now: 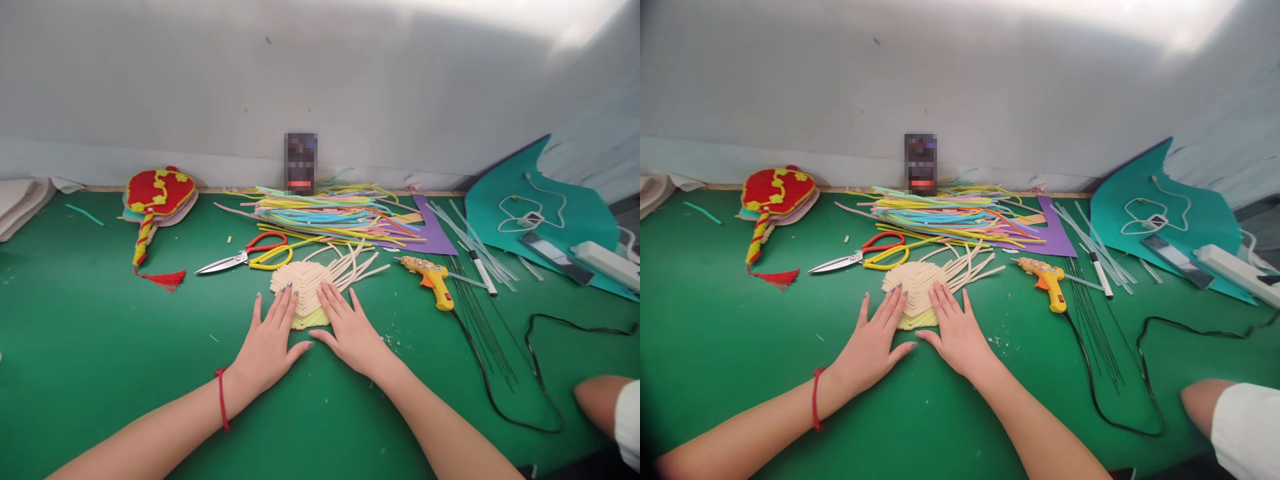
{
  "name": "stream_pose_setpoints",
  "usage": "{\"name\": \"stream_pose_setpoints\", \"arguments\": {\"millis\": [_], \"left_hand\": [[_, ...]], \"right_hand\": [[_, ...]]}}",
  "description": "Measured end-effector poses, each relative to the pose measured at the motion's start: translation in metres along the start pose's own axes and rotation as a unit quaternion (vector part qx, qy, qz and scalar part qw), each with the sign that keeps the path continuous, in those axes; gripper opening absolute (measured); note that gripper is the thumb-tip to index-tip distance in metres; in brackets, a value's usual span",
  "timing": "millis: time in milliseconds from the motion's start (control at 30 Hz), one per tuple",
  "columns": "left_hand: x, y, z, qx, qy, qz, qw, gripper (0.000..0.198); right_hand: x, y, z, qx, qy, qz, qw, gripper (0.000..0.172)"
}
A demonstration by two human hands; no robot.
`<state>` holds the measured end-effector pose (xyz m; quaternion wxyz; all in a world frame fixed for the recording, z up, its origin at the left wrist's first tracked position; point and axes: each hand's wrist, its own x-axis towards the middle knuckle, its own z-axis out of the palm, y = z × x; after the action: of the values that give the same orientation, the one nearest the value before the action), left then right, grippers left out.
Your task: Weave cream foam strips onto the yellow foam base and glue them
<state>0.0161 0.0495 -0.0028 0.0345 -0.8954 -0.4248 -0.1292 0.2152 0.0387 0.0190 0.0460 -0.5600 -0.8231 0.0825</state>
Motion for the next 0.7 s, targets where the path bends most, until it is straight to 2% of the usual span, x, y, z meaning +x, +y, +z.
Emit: {"name": "stream_pose_setpoints", "arguments": {"millis": [233, 400, 500, 600, 700], "left_hand": [[0.003, 0.0, -0.004, 0.004, -0.002, 0.037, 0.999, 0.073], [0.003, 0.003, -0.005, -0.004, -0.016, 0.047, 0.999, 0.073], [0.006, 0.0, -0.009, -0.031, -0.004, 0.051, 0.998, 0.061], [0.014, -0.016, -0.016, -0.08, 0.031, 0.022, 0.996, 0.038], [0.024, -0.045, -0.022, -0.134, 0.063, -0.036, 0.988, 0.028]], "right_hand": [[0.0, -0.001, 0.001, 0.009, 0.012, 0.001, 1.0, 0.074], [0.004, -0.001, -0.001, 0.012, 0.094, 0.031, 0.995, 0.076], [0.007, -0.001, 0.003, 0.012, 0.077, 0.019, 0.997, 0.073], [0.008, 0.0, 0.008, 0.01, 0.042, 0.013, 0.999, 0.07], [0.008, 0.0, 0.009, 0.01, 0.05, 0.016, 0.999, 0.071]]}}
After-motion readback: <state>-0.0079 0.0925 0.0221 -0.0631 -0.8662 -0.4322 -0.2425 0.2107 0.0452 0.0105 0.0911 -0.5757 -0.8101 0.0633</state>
